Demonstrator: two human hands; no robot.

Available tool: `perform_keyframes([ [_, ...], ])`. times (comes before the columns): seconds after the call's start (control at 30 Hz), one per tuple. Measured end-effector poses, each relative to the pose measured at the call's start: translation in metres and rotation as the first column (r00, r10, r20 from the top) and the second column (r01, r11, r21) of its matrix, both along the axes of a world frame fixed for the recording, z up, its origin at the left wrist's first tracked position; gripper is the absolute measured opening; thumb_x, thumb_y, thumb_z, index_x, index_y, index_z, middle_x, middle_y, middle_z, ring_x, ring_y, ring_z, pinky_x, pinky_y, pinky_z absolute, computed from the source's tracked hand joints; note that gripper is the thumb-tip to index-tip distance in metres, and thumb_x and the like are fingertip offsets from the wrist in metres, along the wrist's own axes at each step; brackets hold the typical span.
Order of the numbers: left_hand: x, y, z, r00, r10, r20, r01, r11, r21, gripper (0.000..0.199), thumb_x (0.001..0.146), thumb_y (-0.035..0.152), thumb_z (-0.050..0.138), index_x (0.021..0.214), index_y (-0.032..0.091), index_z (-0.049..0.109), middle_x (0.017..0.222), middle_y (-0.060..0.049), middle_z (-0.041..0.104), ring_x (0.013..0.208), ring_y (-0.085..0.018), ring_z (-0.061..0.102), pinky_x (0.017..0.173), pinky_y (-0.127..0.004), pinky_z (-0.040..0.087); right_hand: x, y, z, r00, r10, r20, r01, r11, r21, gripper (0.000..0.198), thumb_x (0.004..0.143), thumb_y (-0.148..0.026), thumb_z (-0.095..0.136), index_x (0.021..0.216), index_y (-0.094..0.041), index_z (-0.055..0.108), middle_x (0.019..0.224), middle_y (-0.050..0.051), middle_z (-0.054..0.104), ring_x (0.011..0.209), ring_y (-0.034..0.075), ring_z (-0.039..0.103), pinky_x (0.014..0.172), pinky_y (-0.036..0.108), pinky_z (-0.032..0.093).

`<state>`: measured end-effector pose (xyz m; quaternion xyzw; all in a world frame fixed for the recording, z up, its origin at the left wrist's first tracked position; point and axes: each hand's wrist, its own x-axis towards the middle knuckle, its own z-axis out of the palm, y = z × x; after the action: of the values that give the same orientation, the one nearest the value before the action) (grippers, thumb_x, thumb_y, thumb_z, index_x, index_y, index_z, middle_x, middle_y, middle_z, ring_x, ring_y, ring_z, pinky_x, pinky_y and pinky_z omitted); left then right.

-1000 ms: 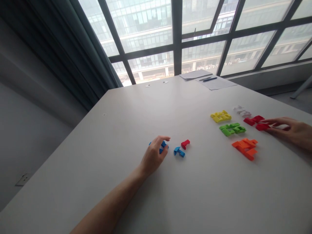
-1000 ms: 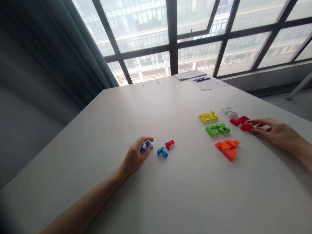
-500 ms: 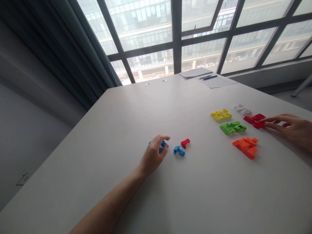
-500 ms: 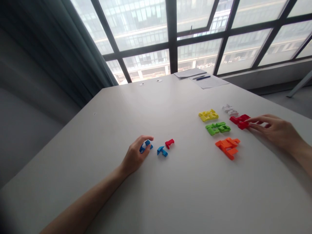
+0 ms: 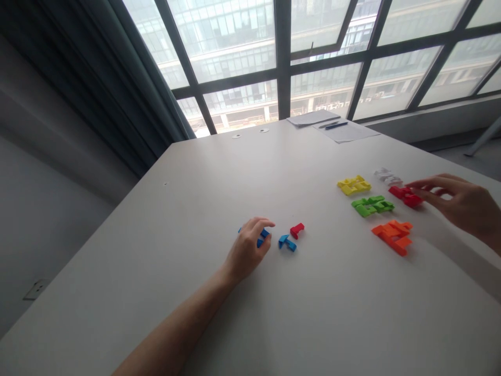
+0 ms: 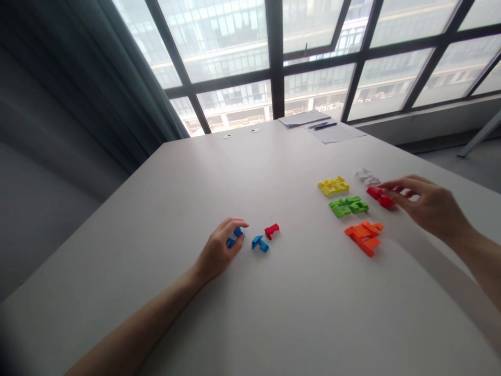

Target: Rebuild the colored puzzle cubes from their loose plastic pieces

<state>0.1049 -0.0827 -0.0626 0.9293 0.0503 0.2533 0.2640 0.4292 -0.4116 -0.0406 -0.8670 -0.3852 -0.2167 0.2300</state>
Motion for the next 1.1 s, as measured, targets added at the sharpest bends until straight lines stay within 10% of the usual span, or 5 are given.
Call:
perform_keyframes([
  [0.2,-0.001,-0.002,0.002,0.998,-0.056,-0.030,0.060,0.991,0.123,0.015,0.088,0.017,0.055,0.101,0.021,0.060,0.110,-0.006,0.063,0.107,-0.020,0.058,0.096,-0.038,0.044,-0.095,0.077,0.016,0.825,0.561,-0.064,-0.560,0.828,0.034,0.019,0.095,-0.031,0.050,0.100,-0.021,0.065,0.099,0.009,0.066,0.092,0.018,0.063,0.079,0.031,0.052],
  [0.33,-0.002,-0.003,0.004,0.995,-0.082,-0.051,0.090,0.979,0.181,0.017,0.086,0.024,0.061,0.103,0.021,0.061,0.109,-0.005,0.065,0.108,-0.020,0.058,0.096,-0.038,0.044,-0.144,0.117,0.004,0.711,0.691,-0.132,-0.701,0.710,-0.067,0.026,0.095,-0.021,0.047,0.118,-0.024,0.060,0.107,0.009,0.063,0.099,0.020,0.059,0.082,0.034,0.051],
  [1.1,-0.001,-0.003,0.002,0.993,-0.102,-0.055,0.112,0.966,0.232,0.015,0.090,0.028,0.058,0.103,0.021,0.061,0.110,-0.006,0.065,0.109,-0.020,0.057,0.097,-0.037,0.041,-0.155,0.133,-0.022,0.742,0.633,-0.221,-0.634,0.770,0.076,0.021,0.095,-0.019,0.047,0.108,-0.025,0.063,0.108,0.006,0.067,0.101,0.019,0.059,0.089,0.036,0.049],
])
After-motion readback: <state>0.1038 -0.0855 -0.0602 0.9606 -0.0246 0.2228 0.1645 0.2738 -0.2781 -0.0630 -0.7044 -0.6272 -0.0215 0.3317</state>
